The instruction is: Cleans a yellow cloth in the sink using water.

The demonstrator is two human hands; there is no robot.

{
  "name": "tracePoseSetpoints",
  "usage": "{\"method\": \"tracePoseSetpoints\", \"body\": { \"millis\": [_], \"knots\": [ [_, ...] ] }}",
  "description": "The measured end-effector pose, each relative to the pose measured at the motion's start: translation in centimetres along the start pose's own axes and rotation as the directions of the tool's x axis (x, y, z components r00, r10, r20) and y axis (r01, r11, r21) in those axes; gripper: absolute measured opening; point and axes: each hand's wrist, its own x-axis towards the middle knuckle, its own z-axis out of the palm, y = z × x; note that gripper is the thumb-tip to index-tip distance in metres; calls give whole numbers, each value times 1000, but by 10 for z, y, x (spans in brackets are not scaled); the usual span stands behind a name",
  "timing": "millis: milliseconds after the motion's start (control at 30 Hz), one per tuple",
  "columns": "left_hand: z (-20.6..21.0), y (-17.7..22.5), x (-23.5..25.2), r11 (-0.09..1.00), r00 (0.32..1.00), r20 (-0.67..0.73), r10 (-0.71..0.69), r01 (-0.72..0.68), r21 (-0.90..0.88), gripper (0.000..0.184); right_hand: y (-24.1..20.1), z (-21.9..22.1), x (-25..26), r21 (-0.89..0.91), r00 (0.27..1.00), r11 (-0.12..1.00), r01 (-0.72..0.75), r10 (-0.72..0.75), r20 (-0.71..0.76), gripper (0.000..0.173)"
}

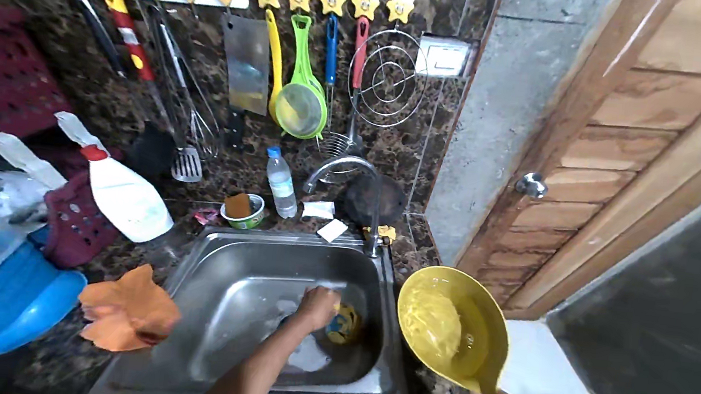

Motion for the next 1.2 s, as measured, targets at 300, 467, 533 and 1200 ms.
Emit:
{"method": "tracePoseSetpoints", "body": {
  "millis": [300, 467, 533, 1200],
  "knots": [
    [-46, 2, -30, 941, 963, -266, -30, -62, -332, 35, -21, 45, 55, -49, 993, 997, -59, 63, 99, 22],
    [-47, -6, -42, 851, 875, -479, -70, -199, -486, 33, -33, 61, 65, -47, 990, 998, -35, 41, 136, 19],
    [-45, -11, -43, 913, 900, -436, -8, -171, -369, 31, -36, 67, 69, -42, 988, 998, -37, 42, 149, 20],
    [-22, 13, -40, 992, 979, -202, -5, -20, -124, 24, -64, 98, 113, -537, 996, 840, 76, -93, -5, 27]
  ]
}}
